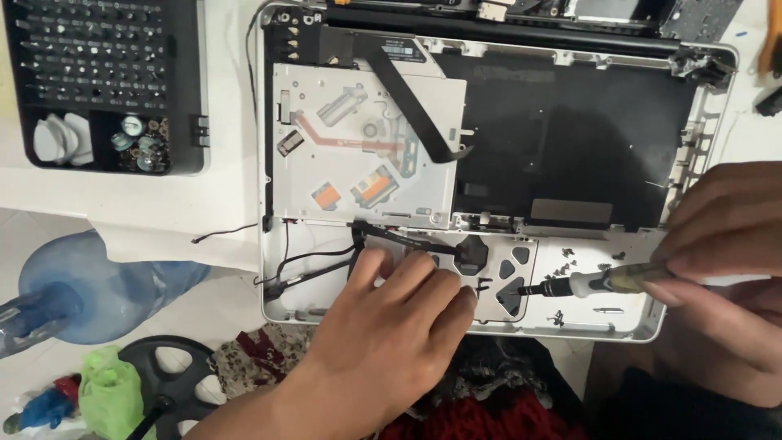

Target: The person uses a screwdriver to remove screws from the bottom chassis of an opened laptop, working around the trackpad and hard drive area, and lifts out small internal components and screws, placing them on the workbench and into a screw organizer case.

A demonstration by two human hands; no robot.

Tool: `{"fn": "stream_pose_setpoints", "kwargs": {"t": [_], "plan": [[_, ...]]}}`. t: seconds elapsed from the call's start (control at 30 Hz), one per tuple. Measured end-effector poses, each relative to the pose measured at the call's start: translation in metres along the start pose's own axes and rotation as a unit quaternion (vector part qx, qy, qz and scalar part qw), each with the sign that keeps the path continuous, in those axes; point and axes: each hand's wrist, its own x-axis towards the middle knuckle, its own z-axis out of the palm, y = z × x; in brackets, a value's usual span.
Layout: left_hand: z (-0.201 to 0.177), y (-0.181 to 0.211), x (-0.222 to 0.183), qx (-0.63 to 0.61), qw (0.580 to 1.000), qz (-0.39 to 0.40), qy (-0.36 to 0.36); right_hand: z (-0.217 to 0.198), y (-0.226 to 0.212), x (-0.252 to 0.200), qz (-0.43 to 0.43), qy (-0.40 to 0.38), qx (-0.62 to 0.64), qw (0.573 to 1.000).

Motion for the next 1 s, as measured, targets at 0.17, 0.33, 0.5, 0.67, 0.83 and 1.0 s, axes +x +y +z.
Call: {"fn": "stream_pose_setpoints", "kwargs": {"t": [0.17, 0.33, 0.5, 0.67, 0.83, 1.0], "plan": [[0.002, 0.0, 0.001, -0.012, 1.0, -0.001, -0.01, -0.024, -0.064, 0.09, -0.254, -0.044, 0.006, 0.966], [0.005, 0.001, 0.002, -0.013, 1.0, -0.01, -0.018, -0.025, -0.06, 0.089, -0.251, -0.077, -0.025, 0.965], [0.009, 0.0, 0.003, -0.013, 1.0, -0.003, -0.012, -0.024, -0.052, 0.085, -0.26, -0.088, -0.024, 0.961], [0.018, 0.002, 0.003, 0.006, 1.0, -0.019, 0.007, -0.007, -0.062, 0.048, -0.071, 0.005, 0.017, 0.997], [0.018, 0.004, 0.002, -0.018, 0.999, -0.027, 0.016, -0.008, -0.052, 0.044, -0.076, -0.008, 0.02, 0.997], [0.018, 0.004, 0.003, -0.057, 0.997, -0.03, 0.04, -0.006, -0.04, 0.033, -0.067, -0.019, 0.012, 0.998]]}}
